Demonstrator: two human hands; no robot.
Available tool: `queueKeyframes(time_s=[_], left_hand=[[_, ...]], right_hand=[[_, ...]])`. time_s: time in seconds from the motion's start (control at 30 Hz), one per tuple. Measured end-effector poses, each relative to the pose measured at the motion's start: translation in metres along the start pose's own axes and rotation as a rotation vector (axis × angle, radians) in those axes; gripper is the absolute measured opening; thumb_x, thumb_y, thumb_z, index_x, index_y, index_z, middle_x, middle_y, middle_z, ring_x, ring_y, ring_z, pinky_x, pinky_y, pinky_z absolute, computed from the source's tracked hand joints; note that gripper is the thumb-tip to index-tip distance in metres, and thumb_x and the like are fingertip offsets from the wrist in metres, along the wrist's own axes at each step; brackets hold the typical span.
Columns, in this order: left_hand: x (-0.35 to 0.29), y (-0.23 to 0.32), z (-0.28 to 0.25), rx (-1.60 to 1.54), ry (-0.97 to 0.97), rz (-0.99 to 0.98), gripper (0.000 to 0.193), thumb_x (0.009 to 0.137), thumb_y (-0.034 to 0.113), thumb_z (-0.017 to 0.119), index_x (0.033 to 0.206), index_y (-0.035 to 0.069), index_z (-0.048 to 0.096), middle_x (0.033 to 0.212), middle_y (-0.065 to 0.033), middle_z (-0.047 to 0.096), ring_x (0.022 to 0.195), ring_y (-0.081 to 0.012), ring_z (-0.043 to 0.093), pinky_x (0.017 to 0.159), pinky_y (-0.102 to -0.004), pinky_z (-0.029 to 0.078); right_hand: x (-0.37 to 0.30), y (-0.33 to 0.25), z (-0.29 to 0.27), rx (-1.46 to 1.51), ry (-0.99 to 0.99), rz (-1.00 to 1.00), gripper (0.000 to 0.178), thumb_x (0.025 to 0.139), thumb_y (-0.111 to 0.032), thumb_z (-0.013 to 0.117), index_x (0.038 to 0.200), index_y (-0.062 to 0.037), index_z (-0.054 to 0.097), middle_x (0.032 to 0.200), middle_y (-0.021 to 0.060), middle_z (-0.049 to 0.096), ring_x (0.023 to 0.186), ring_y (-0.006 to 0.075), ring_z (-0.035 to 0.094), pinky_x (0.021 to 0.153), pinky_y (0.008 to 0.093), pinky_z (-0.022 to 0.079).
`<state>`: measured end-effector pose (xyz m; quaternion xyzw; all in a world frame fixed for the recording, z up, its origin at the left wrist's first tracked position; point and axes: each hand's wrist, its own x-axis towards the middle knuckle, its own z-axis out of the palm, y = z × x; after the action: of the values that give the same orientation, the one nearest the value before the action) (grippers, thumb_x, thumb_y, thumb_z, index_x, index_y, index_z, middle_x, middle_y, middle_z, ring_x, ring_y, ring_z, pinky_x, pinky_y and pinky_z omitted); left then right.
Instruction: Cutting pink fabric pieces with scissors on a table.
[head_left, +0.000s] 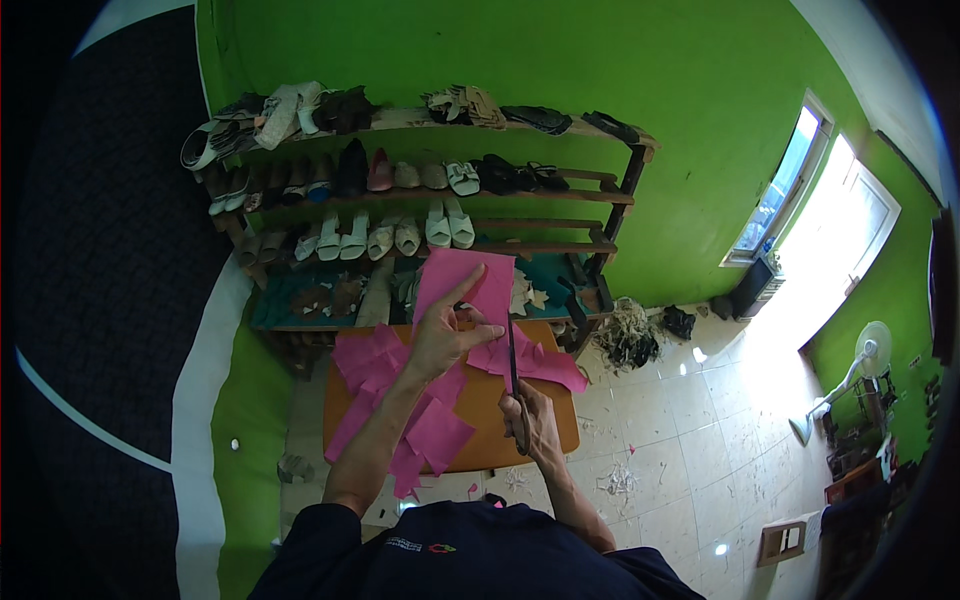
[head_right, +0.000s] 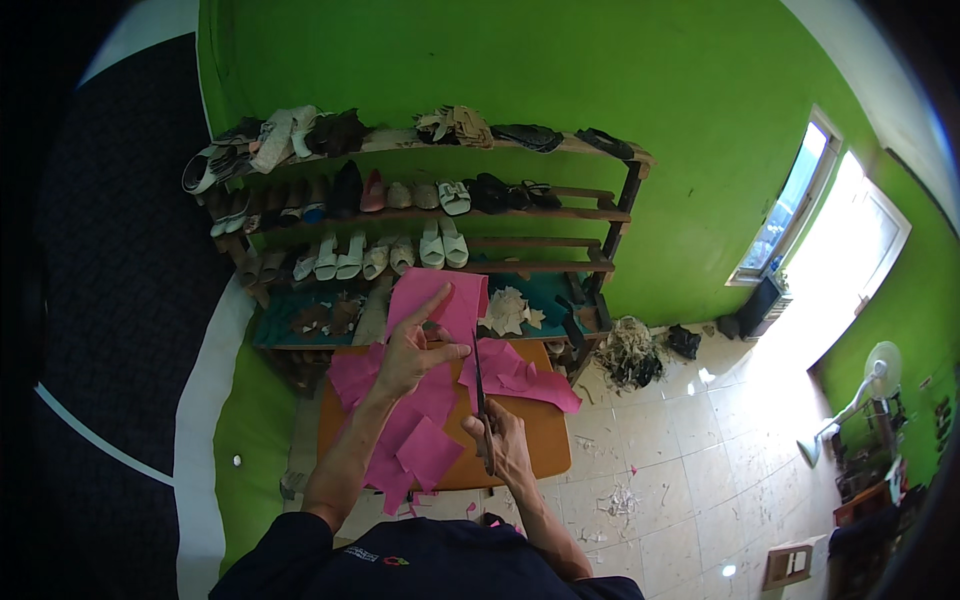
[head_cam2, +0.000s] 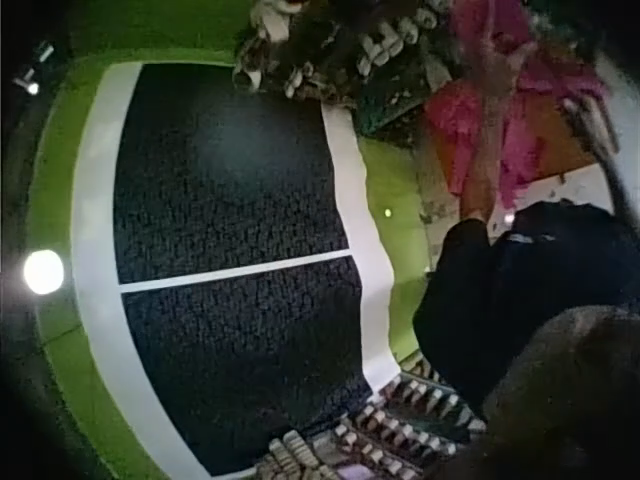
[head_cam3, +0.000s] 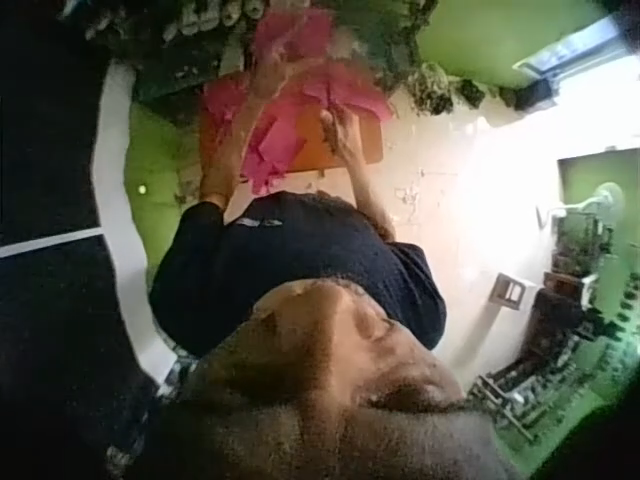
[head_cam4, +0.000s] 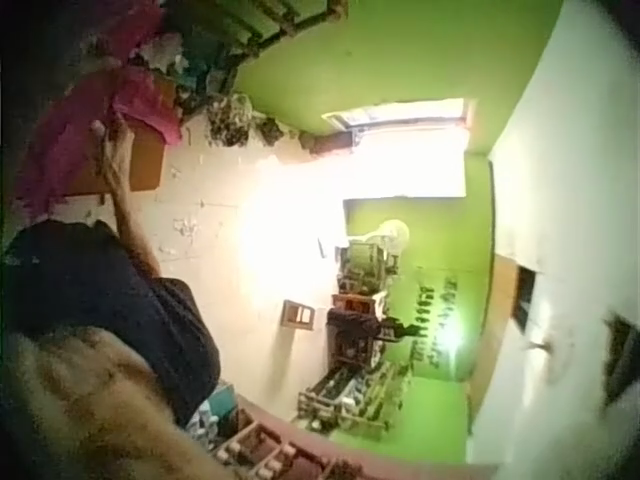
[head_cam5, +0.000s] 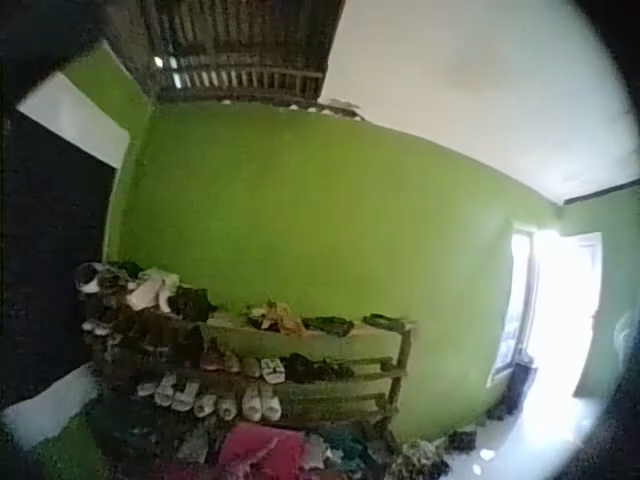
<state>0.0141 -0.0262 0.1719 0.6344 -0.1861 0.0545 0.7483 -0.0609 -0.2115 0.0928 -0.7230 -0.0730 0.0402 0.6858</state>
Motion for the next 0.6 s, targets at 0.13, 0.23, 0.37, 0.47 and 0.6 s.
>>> queueKeyframes(time_s=[0.13,0.23,0.37,0.47,0.6], left_hand=[[-0.002,0.003,0.004,-0.01,0.011,-0.019,0.093,0.076,-0.012,0.077,0.156,0.01,0.033,0.074,0.0062,0.059,0.074,-0.0028,0.056,0.079,-0.0212,0.052],[-0.004,0.001,0.005,-0.042,0.004,-0.031,0.093,0.077,-0.012,0.076,0.156,0.01,0.032,0.073,0.0058,0.059,0.073,-0.0028,0.057,0.078,-0.0212,0.052],[-0.005,0.0,0.009,-0.036,0.021,-0.034,0.092,0.078,-0.012,0.075,0.157,0.009,0.031,0.072,0.0054,0.06,0.072,-0.003,0.058,0.078,-0.021,0.052],[-0.006,-0.002,0.01,-0.011,0.027,-0.016,0.092,0.078,-0.011,0.074,0.157,0.009,0.03,0.071,0.0048,0.061,0.071,-0.0033,0.059,0.076,-0.021,0.051],[-0.008,-0.006,0.01,-0.013,0.02,-0.018,0.091,0.078,-0.012,0.073,0.156,0.007,0.031,0.076,0.0026,0.064,0.075,-0.0044,0.061,0.078,-0.0229,0.052]], right_hand=[[-0.003,-0.01,-0.006,-0.07,-0.01,0.012,0.072,0.079,-0.073,0.069,0.088,-0.0027,0.057,0.062,-0.0039,0.045,0.052,0.0063,0.05,0.046,0.0247,0.044],[-0.003,-0.001,-0.006,-0.097,0.029,-0.001,0.078,0.074,-0.078,0.069,0.088,-0.0025,0.056,0.058,-0.0051,0.043,0.048,0.0059,0.047,0.042,0.0243,0.042],[-0.005,0.002,-0.007,-0.042,0.022,-0.007,0.078,0.073,-0.078,0.071,0.087,-0.0026,0.057,0.057,-0.0056,0.042,0.046,0.0049,0.046,0.04,0.0241,0.04],[-0.006,0.006,-0.008,-0.075,0.065,-0.019,0.078,0.071,-0.077,0.073,0.084,-0.0024,0.058,0.056,-0.0064,0.04,0.045,0.0038,0.044,0.039,0.0241,0.038],[-0.011,0.001,-0.008,-0.082,0.098,-0.035,0.075,0.071,-0.074,0.076,0.074,-0.0025,0.053,0.055,-0.0055,0.039,0.047,0.0042,0.04,0.04,0.0257,0.033]])
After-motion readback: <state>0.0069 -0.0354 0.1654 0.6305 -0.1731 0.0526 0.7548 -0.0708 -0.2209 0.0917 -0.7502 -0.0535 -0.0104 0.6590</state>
